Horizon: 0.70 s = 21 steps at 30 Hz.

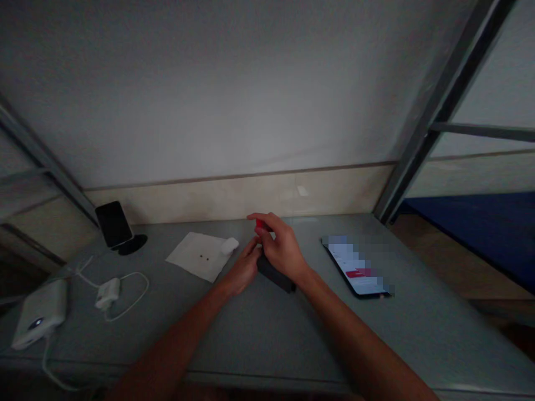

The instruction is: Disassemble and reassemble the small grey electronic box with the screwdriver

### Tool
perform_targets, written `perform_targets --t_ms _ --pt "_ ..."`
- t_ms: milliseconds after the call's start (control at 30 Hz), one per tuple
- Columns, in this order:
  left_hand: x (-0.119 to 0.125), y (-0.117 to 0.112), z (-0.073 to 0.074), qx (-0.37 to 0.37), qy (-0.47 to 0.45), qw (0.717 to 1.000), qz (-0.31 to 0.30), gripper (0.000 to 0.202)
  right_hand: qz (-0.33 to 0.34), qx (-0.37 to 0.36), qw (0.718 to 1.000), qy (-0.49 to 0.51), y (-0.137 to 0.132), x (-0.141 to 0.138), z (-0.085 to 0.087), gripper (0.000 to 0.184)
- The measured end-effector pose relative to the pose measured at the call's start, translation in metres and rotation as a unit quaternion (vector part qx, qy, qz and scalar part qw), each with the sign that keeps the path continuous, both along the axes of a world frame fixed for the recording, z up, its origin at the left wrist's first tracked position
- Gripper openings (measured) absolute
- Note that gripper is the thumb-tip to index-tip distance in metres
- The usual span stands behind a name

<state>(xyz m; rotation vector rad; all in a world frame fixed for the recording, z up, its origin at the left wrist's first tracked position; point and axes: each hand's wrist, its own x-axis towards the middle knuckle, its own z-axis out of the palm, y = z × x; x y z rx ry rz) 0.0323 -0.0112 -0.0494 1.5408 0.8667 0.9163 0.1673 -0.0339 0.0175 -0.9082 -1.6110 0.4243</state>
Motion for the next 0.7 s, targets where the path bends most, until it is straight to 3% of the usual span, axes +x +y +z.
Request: perform_targets --t_ms 233,500,700 --pt "0.0045 0.0049 -0.0084 -0.038 -0.088 0.995 -0.016 0.024 0.061 -0.051 0.996 0.035 0.0003 0.0031 -0.0034 0.019" --pt "0.0053 0.0028 -0.0051 -0.056 -0.095 0.994 -0.019 0.020 -0.003 0.033 0.999 -0.005 -0.0017 0.0009 0.0007 0.015" --pt "0.0068 0.0027 -0.0075 -0.064 -0.125 0.990 -0.010 0.017 0.022 -0.012 1.000 0.015 -0.0030 0.0001 -0.0006 0.022"
